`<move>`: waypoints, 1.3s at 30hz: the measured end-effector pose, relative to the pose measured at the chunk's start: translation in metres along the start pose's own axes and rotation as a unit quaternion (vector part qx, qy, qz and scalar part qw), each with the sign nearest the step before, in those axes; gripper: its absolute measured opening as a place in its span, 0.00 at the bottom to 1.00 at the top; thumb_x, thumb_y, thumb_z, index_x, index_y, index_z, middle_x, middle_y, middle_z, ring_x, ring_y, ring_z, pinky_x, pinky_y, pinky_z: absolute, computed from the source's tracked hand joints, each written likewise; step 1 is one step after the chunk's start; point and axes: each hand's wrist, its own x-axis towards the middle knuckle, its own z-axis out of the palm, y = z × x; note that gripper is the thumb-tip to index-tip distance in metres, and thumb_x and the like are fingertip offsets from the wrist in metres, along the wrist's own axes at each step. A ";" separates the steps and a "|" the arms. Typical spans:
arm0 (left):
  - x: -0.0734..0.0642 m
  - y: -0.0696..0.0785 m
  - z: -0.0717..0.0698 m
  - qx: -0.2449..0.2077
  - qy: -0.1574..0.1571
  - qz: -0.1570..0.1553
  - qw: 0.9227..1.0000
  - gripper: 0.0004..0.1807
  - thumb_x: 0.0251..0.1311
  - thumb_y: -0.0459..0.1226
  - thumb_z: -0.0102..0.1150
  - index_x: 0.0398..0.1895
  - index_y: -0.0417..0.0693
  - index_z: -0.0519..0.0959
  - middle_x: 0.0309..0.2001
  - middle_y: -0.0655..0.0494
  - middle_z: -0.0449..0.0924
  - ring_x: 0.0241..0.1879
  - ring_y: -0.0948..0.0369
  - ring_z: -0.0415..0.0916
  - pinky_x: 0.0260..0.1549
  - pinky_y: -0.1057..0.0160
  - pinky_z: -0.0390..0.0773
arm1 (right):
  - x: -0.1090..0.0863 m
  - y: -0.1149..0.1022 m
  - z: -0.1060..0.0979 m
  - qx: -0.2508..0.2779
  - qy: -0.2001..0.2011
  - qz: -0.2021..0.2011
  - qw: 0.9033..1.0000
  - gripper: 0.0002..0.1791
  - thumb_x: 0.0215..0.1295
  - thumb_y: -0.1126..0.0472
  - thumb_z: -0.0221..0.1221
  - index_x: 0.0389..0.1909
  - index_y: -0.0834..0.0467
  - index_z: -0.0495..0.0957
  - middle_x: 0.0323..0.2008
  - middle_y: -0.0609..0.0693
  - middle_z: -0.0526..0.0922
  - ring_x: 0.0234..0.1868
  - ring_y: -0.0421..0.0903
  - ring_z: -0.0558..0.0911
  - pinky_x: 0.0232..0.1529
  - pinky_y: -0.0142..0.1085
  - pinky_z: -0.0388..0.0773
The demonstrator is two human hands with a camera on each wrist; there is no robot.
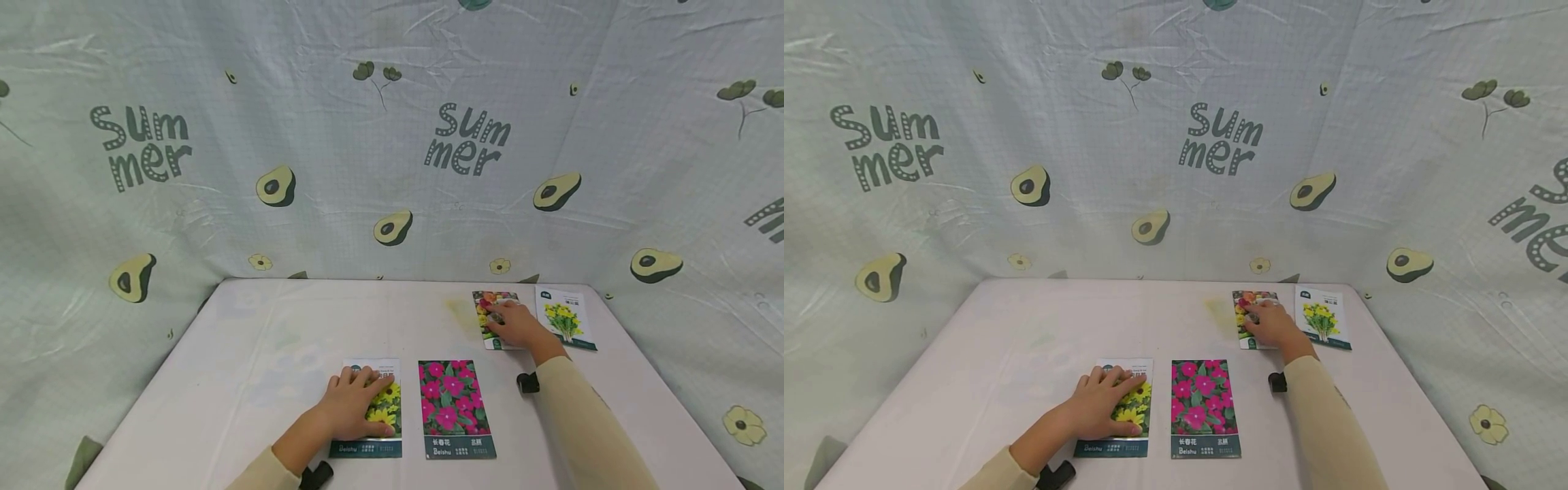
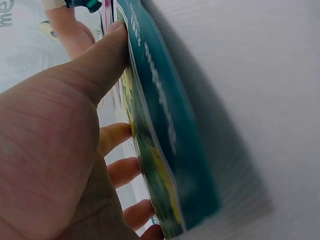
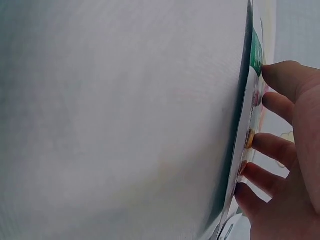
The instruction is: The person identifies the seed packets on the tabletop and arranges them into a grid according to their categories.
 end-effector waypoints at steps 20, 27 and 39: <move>0.011 0.009 -0.009 -0.013 -0.013 -0.018 1.000 0.48 0.53 0.70 0.64 0.76 0.64 0.67 0.67 0.52 0.68 0.56 0.49 0.63 0.47 0.47 0.64 | 0.009 -0.002 -0.013 -0.004 -0.014 -0.019 1.000 0.32 0.77 0.45 0.54 0.75 0.57 0.68 0.72 0.69 0.66 0.71 0.74 0.64 0.67 0.67 0.65; 0.013 0.015 -0.016 -0.019 -0.019 -0.024 0.999 0.48 0.53 0.69 0.65 0.76 0.64 0.66 0.67 0.52 0.68 0.56 0.48 0.62 0.46 0.47 0.64 | 0.015 0.000 -0.015 0.000 -0.016 -0.030 0.999 0.32 0.77 0.44 0.53 0.74 0.57 0.68 0.72 0.68 0.66 0.71 0.73 0.64 0.67 0.67 0.65; 0.017 0.021 -0.023 -0.033 -0.029 -0.039 0.998 0.48 0.54 0.69 0.66 0.76 0.63 0.67 0.67 0.51 0.69 0.57 0.48 0.62 0.48 0.46 0.64 | 0.021 -0.003 -0.015 0.003 -0.033 -0.036 0.999 0.32 0.78 0.43 0.52 0.75 0.54 0.68 0.73 0.68 0.65 0.72 0.73 0.63 0.68 0.68 0.63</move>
